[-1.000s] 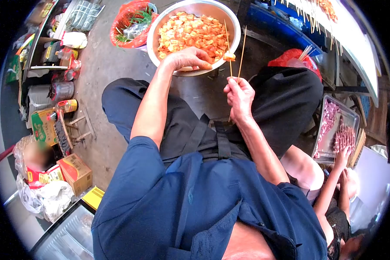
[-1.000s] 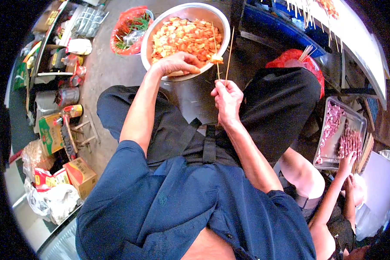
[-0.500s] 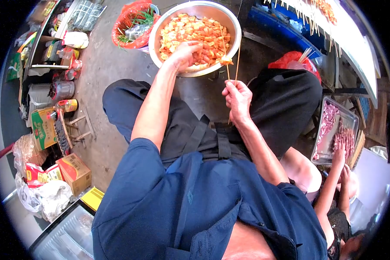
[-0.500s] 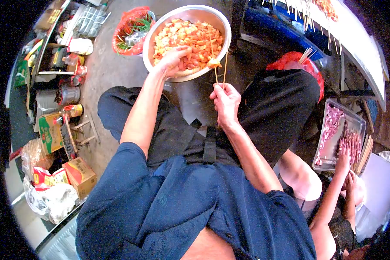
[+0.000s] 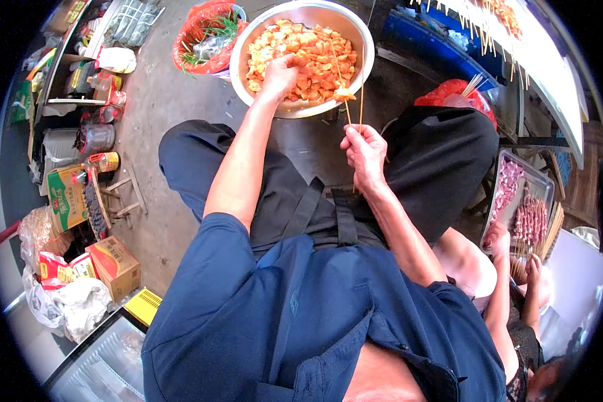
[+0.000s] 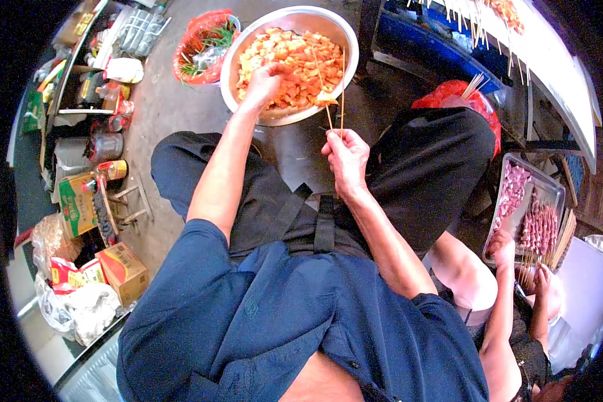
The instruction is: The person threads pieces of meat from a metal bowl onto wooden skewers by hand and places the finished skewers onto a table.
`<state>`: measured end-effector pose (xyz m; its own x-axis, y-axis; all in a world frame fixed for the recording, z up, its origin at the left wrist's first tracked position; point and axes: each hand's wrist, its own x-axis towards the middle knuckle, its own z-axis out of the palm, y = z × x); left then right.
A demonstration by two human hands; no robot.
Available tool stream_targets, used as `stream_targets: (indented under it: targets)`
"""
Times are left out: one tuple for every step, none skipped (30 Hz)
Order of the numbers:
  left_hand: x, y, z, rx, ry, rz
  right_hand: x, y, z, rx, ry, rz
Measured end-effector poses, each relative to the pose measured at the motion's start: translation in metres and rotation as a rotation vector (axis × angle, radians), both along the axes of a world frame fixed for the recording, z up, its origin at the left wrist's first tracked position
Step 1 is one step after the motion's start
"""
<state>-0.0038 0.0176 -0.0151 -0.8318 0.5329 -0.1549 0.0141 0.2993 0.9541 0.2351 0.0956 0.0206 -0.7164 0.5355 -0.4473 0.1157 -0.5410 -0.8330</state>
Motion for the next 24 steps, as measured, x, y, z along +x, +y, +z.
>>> stream_targets:
  targets:
    - [-0.002, -0.001, -0.007, -0.175, 0.401, -0.048, 0.000, 0.000, 0.000, 0.000, -0.007, 0.002]
    - [0.001, -0.001, -0.003, -0.176, 0.399, -0.048, 0.000, 0.000, 0.001, 0.000, -0.008, 0.003]
    - [0.006, -0.002, 0.006, -0.327, 0.547, -0.092, 0.001, 0.000, 0.001, -0.004, -0.002, 0.003]
    - [0.010, -0.001, 0.012, -0.479, 0.695, -0.137, 0.000, 0.000, 0.001, -0.008, 0.006, 0.002]
    - [0.009, 0.000, 0.009, -0.480, 0.695, -0.137, 0.000, 0.000, 0.001, -0.010, 0.005, 0.001]
    - [0.006, 0.002, 0.005, -0.528, 0.617, -0.256, 0.000, 0.000, 0.000, -0.012, 0.007, 0.002]
    - [0.005, 0.005, 0.001, -0.573, 0.536, -0.375, 0.001, 0.000, -0.001, -0.014, 0.008, 0.001]
    - [0.005, 0.007, -0.004, -0.574, 0.502, -0.493, 0.001, 0.001, 0.000, -0.013, 0.007, -0.002]
    - [0.007, 0.009, -0.009, -0.572, 0.502, -0.495, 0.002, 0.001, 0.001, -0.003, -0.004, -0.001]
    - [0.010, 0.012, -0.015, -0.597, 0.501, -0.533, 0.001, 0.000, 0.001, 0.006, -0.014, 0.000]
    - [0.013, 0.016, -0.013, -0.621, 0.501, -0.572, 0.001, 0.000, 0.001, 0.008, -0.014, -0.002]
    - [0.015, 0.018, -0.008, -0.668, 0.409, -0.600, 0.002, 0.001, 0.000, 0.008, -0.012, -0.005]
    - [0.015, 0.018, -0.008, -0.666, 0.410, -0.603, 0.003, 0.001, 0.000, 0.008, -0.010, -0.009]
    - [0.014, 0.018, -0.007, -0.627, 0.400, -0.656, 0.003, 0.001, -0.001, 0.009, -0.009, -0.010]
    - [0.013, 0.018, -0.006, -0.589, 0.391, -0.708, 0.003, 0.002, -0.002, -0.001, 0.005, -0.009]
    - [0.011, 0.018, -0.004, -0.591, 0.392, -0.708, 0.003, 0.002, -0.002, -0.013, 0.019, -0.007]
    - [0.014, 0.018, 0.012, -0.609, 0.195, -0.704, 0.003, 0.001, -0.002, -0.014, 0.020, -0.007]
    - [0.017, 0.017, 0.025, -0.623, -0.005, -0.694, 0.003, 0.001, 0.000, -0.016, 0.008, -0.007]
    - [0.021, 0.014, 0.034, -0.624, -0.005, -0.693, 0.002, 0.001, 0.001, -0.017, -0.003, -0.007]
    - [0.023, 0.010, 0.040, -0.594, -0.056, -0.667, 0.002, 0.001, 0.001, -0.017, -0.002, -0.006]
    - [0.023, 0.006, 0.044, -0.564, -0.106, -0.642, 0.002, 0.002, 0.001, -0.017, -0.001, -0.008]
    - [0.017, 0.002, 0.041, -0.472, -0.090, -0.720, 0.002, 0.002, 0.001, -0.017, 0.000, -0.009]
    - [0.018, -0.001, 0.044, -0.474, -0.091, -0.717, 0.002, 0.002, 0.002, -0.019, 0.000, -0.007]
    - [0.020, -0.004, 0.046, -0.390, -0.081, -0.745, 0.002, 0.002, 0.002, -0.021, -0.002, -0.005]
